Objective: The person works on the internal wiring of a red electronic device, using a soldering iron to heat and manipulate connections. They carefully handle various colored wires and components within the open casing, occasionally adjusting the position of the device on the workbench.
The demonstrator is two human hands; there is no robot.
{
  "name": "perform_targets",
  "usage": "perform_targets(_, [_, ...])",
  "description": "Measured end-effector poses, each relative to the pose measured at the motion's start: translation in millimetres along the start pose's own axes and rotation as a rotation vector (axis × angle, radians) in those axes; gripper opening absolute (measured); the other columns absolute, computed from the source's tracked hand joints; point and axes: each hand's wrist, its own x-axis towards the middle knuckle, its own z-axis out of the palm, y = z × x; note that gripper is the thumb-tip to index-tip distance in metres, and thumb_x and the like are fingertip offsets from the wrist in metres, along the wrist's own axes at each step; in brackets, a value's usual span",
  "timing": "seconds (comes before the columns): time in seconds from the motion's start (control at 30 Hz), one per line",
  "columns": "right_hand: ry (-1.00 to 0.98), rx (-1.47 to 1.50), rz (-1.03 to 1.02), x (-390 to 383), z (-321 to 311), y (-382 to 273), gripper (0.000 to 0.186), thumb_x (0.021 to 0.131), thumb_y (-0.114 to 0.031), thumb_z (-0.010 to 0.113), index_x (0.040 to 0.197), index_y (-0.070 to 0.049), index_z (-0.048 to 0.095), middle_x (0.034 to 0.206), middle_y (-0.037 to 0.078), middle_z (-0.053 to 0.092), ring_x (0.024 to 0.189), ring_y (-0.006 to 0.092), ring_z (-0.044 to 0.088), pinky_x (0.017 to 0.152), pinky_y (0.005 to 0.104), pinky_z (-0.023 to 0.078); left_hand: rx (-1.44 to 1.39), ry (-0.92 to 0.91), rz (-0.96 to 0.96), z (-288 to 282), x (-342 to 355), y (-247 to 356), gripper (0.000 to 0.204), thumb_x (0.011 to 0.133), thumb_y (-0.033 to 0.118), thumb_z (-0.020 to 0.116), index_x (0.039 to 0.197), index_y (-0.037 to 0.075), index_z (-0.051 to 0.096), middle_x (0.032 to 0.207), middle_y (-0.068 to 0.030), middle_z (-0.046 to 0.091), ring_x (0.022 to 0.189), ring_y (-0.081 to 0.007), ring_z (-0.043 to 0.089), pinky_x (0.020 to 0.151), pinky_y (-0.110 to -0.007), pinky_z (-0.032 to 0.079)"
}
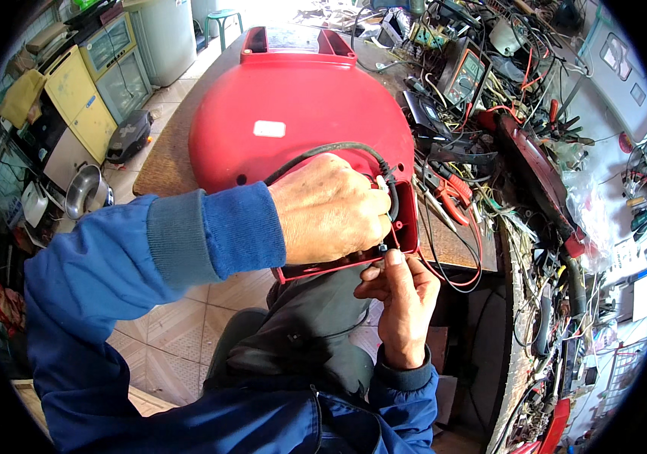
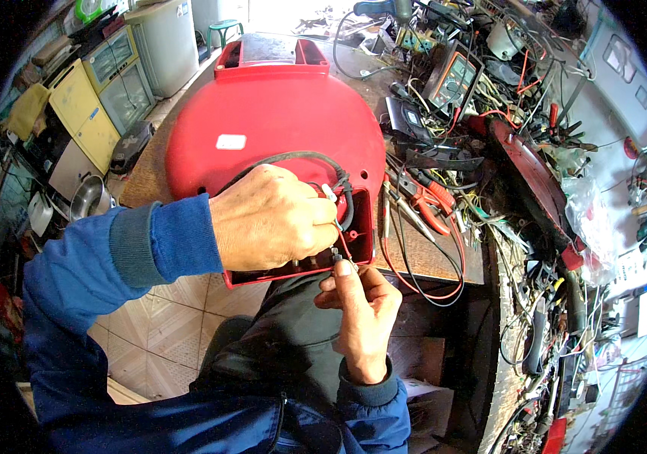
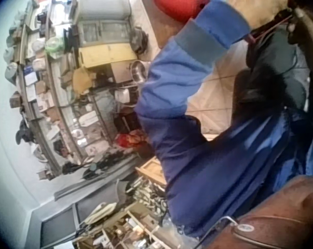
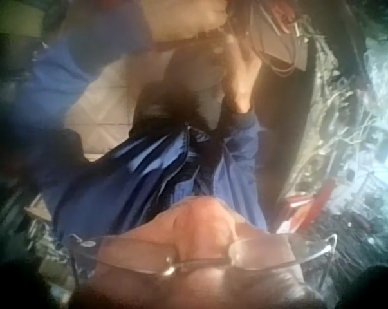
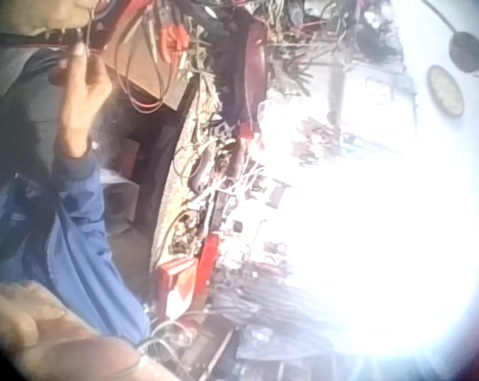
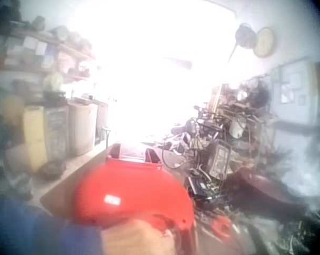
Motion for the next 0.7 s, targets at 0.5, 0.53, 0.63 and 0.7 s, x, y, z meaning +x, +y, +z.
perform_targets(0.5, [-0.021, -0.037, -0.038, 2.5, -2.6, 3.9, 0.032, 0.106, -0.028, 0.063, 0.1, 0.004, 0.066, 0.08, 0.014, 0.073, 0.059, 0.0221, 0.07, 0.057, 0.0316, 0.059, -0.033, 0.006, -0.005, 4.9, 0.0, -2.8, 0.009, 0.078, 0.018, 0.067, 0.075, 0.01, 0.067, 0.08, -0.0052, 0.063, 0.076, -0.024, 0.071, 0.065, -0.039, 0.057])
perform_targets(0.53, [-0.018, -0.04, -0.036, 2.6, -2.7, 4.1, 0.032, 0.106, -0.027, 0.063, 0.1, 0.004, 0.066, 0.08, 0.014, 0.073, 0.059, 0.0222, 0.07, 0.057, 0.0317, 0.059, -0.045, 0.014, -0.001, 4.8, 0.1, -2.9, 0.008, 0.078, 0.018, 0.067, 0.075, 0.01, 0.067, 0.08, -0.0055, 0.063, 0.076, -0.0242, 0.071, 0.065, -0.039, 0.057])
perform_targets(0.63, [-0.02, -0.019, -0.041, 2.6, -2.8, 5.3, 0.031, 0.106, -0.026, 0.063, 0.1, 0.004, 0.065, 0.079, 0.015, 0.073, 0.059, 0.0224, 0.071, 0.057, 0.032, 0.059, -0.056, 0.018, 0.007, 3.5, 0.6, -2.4, 0.008, 0.078, 0.017, 0.067, 0.075, 0.009, 0.068, 0.08, -0.0061, 0.064, 0.075, -0.0248, 0.071, 0.064, -0.039, 0.058])
perform_targets(0.7, [-0.022, -0.002, -0.045, 2.7, -2.7, 6.0, 0.03, 0.106, -0.026, 0.063, 0.099, 0.004, 0.065, 0.079, 0.015, 0.073, 0.06, 0.0225, 0.071, 0.058, 0.0322, 0.059, -0.054, 0.012, 0.008, 3.0, 1.0, -2.1, 0.008, 0.079, 0.017, 0.067, 0.076, 0.009, 0.068, 0.08, -0.0065, 0.064, 0.075, -0.0251, 0.071, 0.064, -0.039, 0.058])
